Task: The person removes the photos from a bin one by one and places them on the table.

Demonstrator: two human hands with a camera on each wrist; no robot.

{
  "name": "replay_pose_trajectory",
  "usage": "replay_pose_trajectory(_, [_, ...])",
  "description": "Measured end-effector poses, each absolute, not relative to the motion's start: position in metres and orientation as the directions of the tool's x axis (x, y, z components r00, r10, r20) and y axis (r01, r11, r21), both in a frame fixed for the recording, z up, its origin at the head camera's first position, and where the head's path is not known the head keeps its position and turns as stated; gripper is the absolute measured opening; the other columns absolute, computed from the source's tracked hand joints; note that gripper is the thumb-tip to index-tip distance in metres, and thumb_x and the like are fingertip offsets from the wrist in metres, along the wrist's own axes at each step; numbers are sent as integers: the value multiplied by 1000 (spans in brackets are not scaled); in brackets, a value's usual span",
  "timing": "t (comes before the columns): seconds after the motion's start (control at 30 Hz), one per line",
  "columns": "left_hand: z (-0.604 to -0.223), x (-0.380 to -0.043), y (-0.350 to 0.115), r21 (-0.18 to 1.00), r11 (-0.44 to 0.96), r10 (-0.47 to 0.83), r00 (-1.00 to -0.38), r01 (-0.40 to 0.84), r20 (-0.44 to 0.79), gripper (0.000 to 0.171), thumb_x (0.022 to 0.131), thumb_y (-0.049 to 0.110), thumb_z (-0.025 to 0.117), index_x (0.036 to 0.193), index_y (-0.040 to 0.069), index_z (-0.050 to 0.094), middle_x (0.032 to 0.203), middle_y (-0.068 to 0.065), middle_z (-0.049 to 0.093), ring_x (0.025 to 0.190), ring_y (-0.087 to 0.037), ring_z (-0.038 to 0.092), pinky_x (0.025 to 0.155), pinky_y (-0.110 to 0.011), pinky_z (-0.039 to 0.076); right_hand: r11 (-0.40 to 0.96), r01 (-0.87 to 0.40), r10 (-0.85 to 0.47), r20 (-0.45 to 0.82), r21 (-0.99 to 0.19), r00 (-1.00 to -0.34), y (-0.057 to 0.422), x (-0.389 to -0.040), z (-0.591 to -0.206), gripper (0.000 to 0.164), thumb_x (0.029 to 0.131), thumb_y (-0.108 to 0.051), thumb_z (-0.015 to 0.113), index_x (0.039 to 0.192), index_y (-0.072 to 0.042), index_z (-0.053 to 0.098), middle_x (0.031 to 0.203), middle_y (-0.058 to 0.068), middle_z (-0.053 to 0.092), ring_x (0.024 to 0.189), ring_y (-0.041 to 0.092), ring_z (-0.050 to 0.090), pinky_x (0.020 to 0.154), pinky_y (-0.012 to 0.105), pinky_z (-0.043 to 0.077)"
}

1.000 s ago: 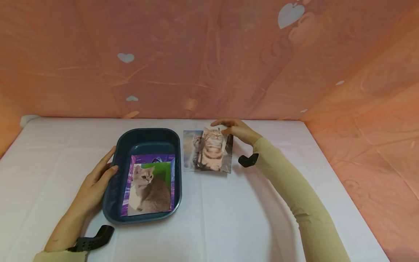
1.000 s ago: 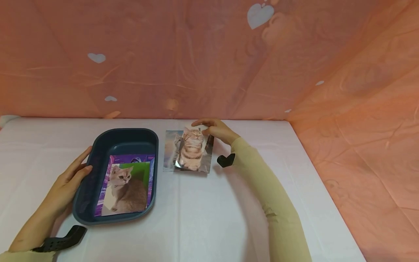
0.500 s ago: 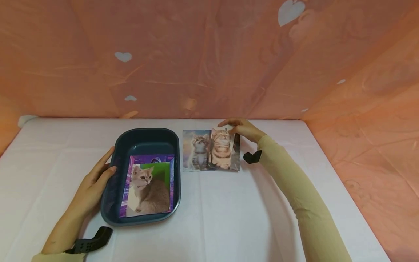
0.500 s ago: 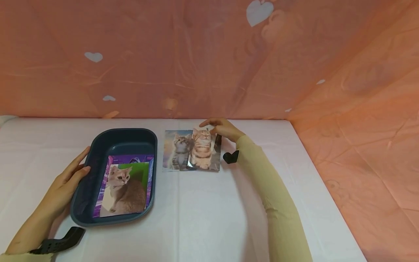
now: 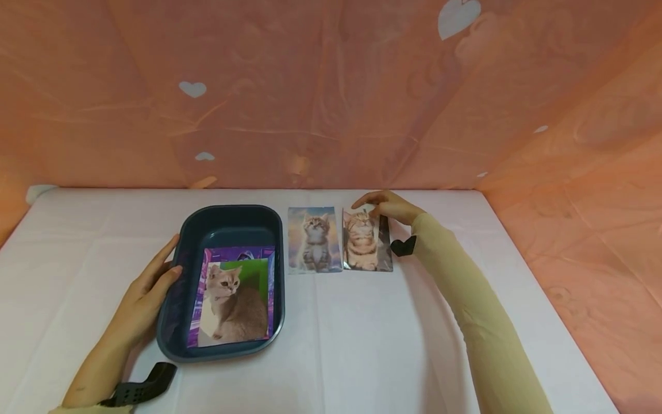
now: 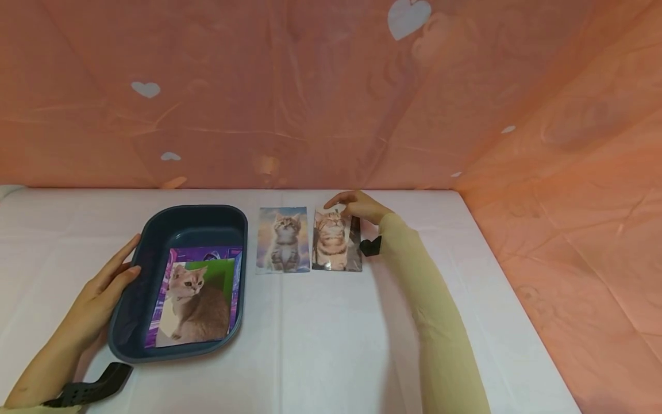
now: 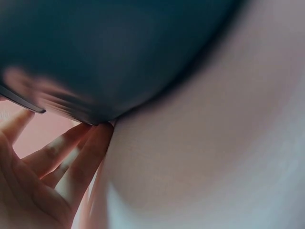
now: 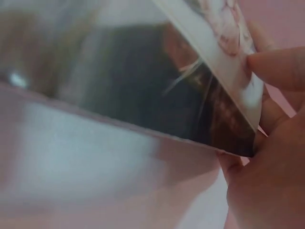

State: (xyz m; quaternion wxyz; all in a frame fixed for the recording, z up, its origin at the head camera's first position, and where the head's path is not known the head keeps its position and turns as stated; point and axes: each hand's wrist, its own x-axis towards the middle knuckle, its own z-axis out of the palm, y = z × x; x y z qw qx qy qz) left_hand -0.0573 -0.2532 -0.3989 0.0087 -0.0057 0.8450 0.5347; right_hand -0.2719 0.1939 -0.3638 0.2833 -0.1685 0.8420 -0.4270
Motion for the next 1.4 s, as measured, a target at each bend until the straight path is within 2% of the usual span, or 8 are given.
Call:
replay_pose_trajectory(0.2, [-401, -55, -255, 895, 446, -10, -1000, -26, -24, 57, 103, 27, 41, 153, 38, 15, 151, -26, 30, 133, -32, 30, 99, -66, 29, 571, -75, -551, -314, -817, -773, 193, -274, -370, 43, 85, 4, 49, 123, -9, 64, 145, 8, 45, 129, 25, 39, 88, 40, 35])
replay_pose_trajectory(0.57, [-403, -52, -255, 877, 481, 8, -1000, -8, -14, 55, 103, 30, 40, 152, 39, 16, 151, -23, 32, 128, -6, 34, 100, -41, 37, 543, -82, -584, -306, -836, -752, 192, -273, -375, 40, 87, 8, 47, 122, -3, 63, 142, 13, 48, 100, 24, 49, 72, 33, 43])
replay_pose_trajectory(0.73, [-402, -53, -255, 880, 474, 12, -1000, -2, -9, 56, 103, 29, 41, 153, 39, 17, 150, -25, 32, 131, -19, 35, 99, -41, 39, 518, -73, -583, -290, -852, -759, 192, -270, -376, 37, 90, 6, 52, 124, -3, 62, 141, 11, 50, 113, 24, 51, 79, 33, 46])
replay_pose_trajectory(0.93, [-401, -53, -254, 880, 474, 3, -1000, -24, -29, 56, 104, 30, 40, 153, 39, 15, 149, -27, 32, 129, -18, 36, 97, -54, 38, 498, -93, -550, -231, -862, -803, 192, -267, -377, 36, 91, -3, 61, 127, -5, 60, 135, 11, 56, 126, 26, 49, 94, 37, 46])
replay_pose_trajectory(1.0, [-401, -53, -254, 876, 482, -2, -999, -29, -32, 56, 104, 29, 40, 153, 39, 15, 149, -26, 33, 125, -10, 37, 96, -41, 41, 483, -82, -530, -216, -872, -820, 192, -267, -379, 37, 91, -4, 62, 128, -5, 60, 133, 11, 58, 124, 27, 51, 96, 38, 45])
replay_pose_trajectory(1.1, [-402, -54, -253, 878, 477, -7, -999, -33, -34, 56, 104, 28, 40, 153, 39, 15, 150, -25, 32, 125, -10, 36, 97, -42, 40, 433, -72, -520, -184, -898, -834, 191, -266, -381, 38, 92, -4, 60, 130, -2, 57, 133, 15, 58, 124, 30, 52, 99, 41, 44])
replay_pose_trajectory(1.23, [-401, -55, -252, 893, 449, -4, -999, -31, -33, 56, 104, 28, 39, 153, 38, 14, 150, -28, 31, 129, -33, 34, 95, -66, 32, 395, -58, -492, -158, -917, -856, 187, -262, -380, 38, 94, -6, 58, 132, -1, 55, 137, 15, 54, 127, 29, 49, 104, 45, 39])
replay_pose_trajectory(1.4, [-399, -55, -251, 893, 448, -3, -1000, -27, -29, 56, 104, 28, 39, 153, 37, 14, 149, -30, 32, 127, -44, 34, 94, -68, 33, 433, -52, -423, -152, -900, -893, 179, -255, -372, 38, 94, -18, 59, 130, -6, 58, 143, 7, 48, 124, 29, 51, 108, 50, 33])
